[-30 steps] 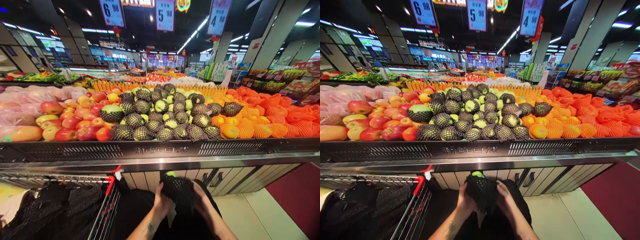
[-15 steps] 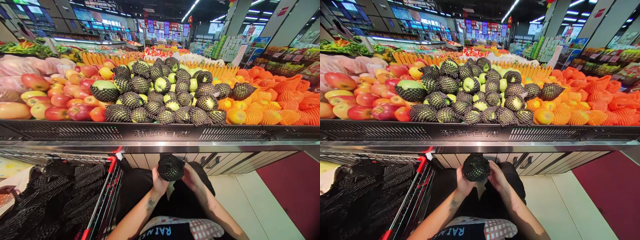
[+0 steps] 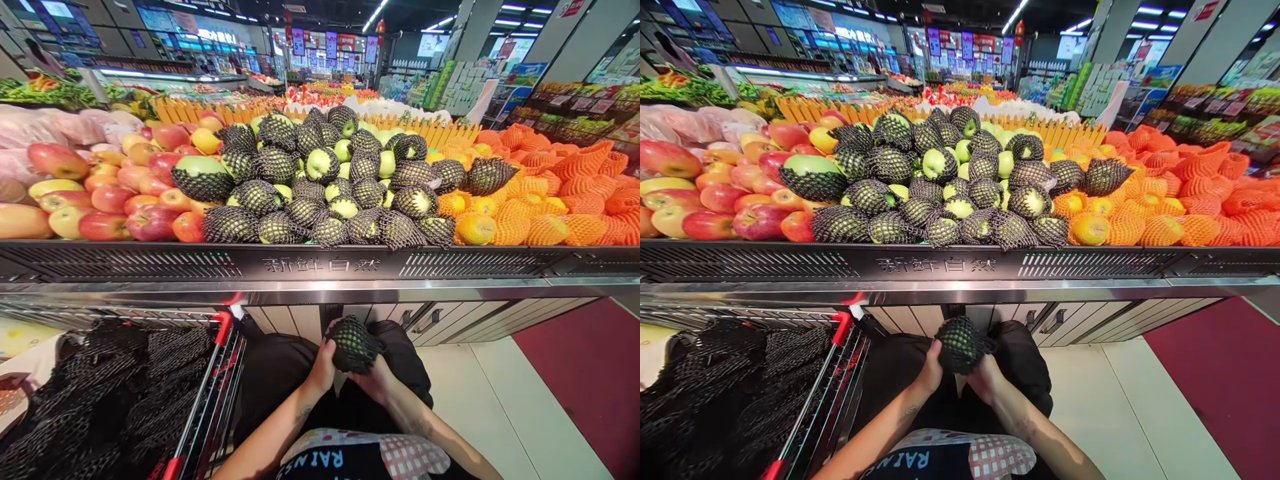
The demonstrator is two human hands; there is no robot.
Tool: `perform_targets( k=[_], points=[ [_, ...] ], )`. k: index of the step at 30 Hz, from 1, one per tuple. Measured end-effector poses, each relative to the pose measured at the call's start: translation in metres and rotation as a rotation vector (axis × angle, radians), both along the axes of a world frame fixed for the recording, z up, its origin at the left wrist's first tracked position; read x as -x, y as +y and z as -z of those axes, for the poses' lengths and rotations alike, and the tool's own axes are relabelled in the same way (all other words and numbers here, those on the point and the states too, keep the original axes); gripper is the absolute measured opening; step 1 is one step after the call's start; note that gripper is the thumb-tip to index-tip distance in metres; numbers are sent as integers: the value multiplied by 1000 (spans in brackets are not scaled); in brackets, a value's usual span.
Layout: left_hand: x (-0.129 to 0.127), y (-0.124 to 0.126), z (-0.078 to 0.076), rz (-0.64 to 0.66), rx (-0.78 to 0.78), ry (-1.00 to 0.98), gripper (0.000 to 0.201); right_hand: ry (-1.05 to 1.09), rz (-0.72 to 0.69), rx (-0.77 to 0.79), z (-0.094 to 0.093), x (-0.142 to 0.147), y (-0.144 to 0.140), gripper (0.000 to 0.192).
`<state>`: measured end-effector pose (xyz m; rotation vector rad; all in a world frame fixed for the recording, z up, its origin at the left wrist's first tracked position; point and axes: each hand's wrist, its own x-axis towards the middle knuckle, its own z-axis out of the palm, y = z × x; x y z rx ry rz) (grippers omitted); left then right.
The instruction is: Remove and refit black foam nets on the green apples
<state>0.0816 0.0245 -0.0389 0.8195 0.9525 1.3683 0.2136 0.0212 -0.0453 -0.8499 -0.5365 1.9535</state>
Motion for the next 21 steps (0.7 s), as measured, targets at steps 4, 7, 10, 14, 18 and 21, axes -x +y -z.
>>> perform_targets(
  k=[4,7,10,14,18,21],
  points=[
    [6,8,-6,-2,-375,496,48,180,-16,85,-5,-8,-2,33],
    [9,13,-12,-142,-340,604,32,259,61,143,-12,-17,6,34],
    [10,15,-15,-191,-218,460,26,247,138,131,-19,-24,14,36],
    [7,13,-13,-69,57,-107,40,181,139,116,-24,-28,19,39],
    [6,15,-11,-20,286,-286,49,135,154,118,-27,-22,17,49],
    [6,22,-10,-10,272,-204,42,48,179,81,-25,-16,11,51]
  ],
)
